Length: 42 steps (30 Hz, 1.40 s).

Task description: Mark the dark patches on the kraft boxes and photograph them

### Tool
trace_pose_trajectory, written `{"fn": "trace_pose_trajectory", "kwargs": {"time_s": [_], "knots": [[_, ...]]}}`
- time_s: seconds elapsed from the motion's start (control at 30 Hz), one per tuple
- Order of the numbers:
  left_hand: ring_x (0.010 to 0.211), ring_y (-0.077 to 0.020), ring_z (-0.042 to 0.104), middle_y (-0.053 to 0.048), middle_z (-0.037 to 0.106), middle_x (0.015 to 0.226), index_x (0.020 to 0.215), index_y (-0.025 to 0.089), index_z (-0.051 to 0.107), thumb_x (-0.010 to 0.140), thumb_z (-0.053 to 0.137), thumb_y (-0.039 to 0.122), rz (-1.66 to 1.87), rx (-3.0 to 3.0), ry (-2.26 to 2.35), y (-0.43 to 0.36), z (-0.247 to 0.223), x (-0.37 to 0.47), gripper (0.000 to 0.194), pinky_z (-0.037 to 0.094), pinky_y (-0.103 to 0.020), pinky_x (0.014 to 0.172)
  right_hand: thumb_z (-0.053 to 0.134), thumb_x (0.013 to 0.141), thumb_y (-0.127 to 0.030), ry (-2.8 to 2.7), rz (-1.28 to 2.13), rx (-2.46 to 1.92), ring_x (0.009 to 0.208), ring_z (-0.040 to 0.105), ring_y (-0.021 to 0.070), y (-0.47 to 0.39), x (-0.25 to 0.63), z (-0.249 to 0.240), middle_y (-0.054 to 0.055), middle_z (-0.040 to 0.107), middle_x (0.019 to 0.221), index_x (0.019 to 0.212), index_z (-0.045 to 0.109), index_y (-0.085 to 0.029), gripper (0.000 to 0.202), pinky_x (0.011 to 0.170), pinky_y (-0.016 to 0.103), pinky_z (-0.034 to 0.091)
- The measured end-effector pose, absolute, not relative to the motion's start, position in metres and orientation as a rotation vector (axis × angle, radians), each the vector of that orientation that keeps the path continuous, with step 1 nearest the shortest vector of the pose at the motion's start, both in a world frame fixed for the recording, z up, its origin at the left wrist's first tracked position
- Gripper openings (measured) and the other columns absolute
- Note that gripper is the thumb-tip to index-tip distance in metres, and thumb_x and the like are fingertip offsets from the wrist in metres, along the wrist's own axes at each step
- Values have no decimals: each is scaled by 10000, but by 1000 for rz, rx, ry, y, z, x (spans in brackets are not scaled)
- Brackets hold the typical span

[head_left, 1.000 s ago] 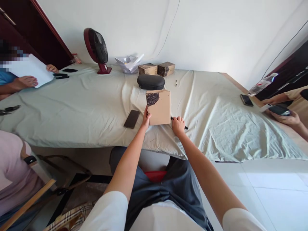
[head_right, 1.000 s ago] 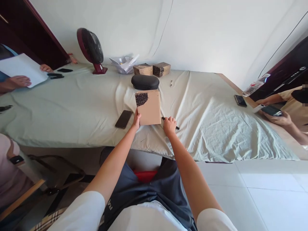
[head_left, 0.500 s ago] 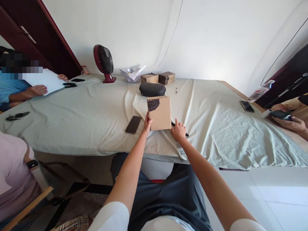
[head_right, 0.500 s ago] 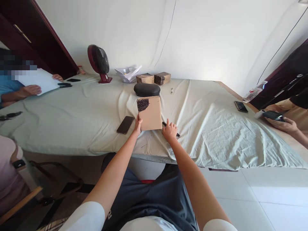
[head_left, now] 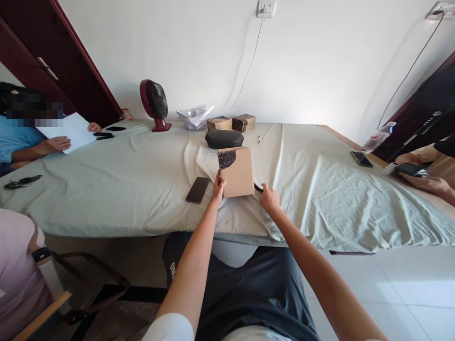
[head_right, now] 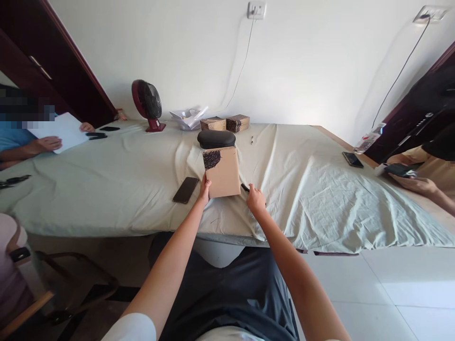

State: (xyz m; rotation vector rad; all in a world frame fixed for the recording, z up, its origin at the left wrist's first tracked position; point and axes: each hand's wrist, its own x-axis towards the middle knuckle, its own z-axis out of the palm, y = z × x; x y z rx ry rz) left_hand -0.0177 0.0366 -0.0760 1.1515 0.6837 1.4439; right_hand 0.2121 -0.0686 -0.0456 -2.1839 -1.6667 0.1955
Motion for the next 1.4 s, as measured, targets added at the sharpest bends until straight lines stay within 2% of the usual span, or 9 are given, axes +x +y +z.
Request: {"fn": "trace_pose_trajectory", "kwargs": {"time_s": [0.13, 0.23, 0.37, 0.67, 0.83, 1.0, 1.13, 1.27, 1.4], "knots": [[1360, -342, 604, -94, 696, 1393, 1618, 296, 455, 760, 741, 622, 1443, 1149, 718, 35, -77, -20, 961, 463, -503, 1185, 481, 926, -54, -1518, 363, -2094, 1086, 710, 304, -69, 220, -45, 180, 780, 1226, 1393, 614, -170, 499, 891, 382, 499], [1371, -341, 594, -103, 706, 1342, 1609, 275, 461, 767, 738, 634, 1448, 1163, 720, 35, -78, -21, 956, 467, -491, 1179, 553, 850, -86, -1358, 513, -1981, 1018, 718, 270, -69, 226, -48, 134, 804, 1110, 1140, 735, -177, 354, 873, 358, 526], [1360, -349, 607, -107, 705, 1366, 1615, 286, 450, 775, 721, 680, 1445, 1190, 688, 36, -80, -22, 967, 473, -507, 1171, 604, 791, -193, -1096, 807, -1776, 711, 692, 197, -72, 235, -50, 89, 783, 835, 886, 753, -167, 179, 638, 293, 548], [1455, -364, 554, -121, 606, 1554, 1624, 310, 431, 754, 724, 751, 1406, 1202, 666, 38, -84, -25, 1019, 446, -524, 1211, 647, 659, -96, -608, 1384, -1136, 762, 775, 159, -85, 257, -47, 107, 836, 1059, 1032, 717, -196, 392, 575, 206, 644], [1459, -368, 546, -118, 608, 1547, 1613, 313, 429, 754, 727, 748, 1402, 1197, 656, 37, -85, -24, 1008, 446, -531, 1205, 702, 752, -80, -485, 1433, -887, 820, 778, 135, -88, 255, -52, 81, 805, 1174, 1107, 695, -248, 393, 528, 155, 614], [1393, -357, 574, -117, 629, 1461, 1579, 316, 427, 764, 720, 739, 1414, 1206, 682, 37, -88, -25, 965, 456, -510, 1181, 761, 768, -104, -564, 1338, -749, 1244, 728, 154, -89, 246, -35, 26, 753, 1361, 1204, 710, -334, 495, 689, 154, 637], [1274, -331, 613, -132, 649, 1324, 1481, 266, 469, 779, 745, 664, 1362, 1267, 743, 49, -85, -29, 852, 480, -486, 1119, 762, 791, -188, -707, 1257, -768, 1412, 636, 222, -78, 241, -14, 38, 698, 1475, 1245, 699, -350, 487, 656, 212, 630], [1216, -327, 630, -118, 659, 1243, 1427, 259, 486, 776, 766, 618, 1320, 1293, 746, 67, -81, -25, 794, 489, -497, 1099, 827, 795, -319, -831, 1224, -741, 1283, 717, 226, -55, 228, 0, 45, 735, 1418, 1266, 660, -345, 500, 665, 244, 611], [1306, -349, 597, -132, 621, 1344, 1495, 263, 427, 817, 691, 695, 1380, 1302, 729, 72, -85, -12, 846, 481, -499, 1136, 792, 882, -487, -879, 939, -767, 843, 756, 160, -36, 205, 11, 14, 824, 1035, 1079, 631, -310, 310, 640, 264, 562]]}}
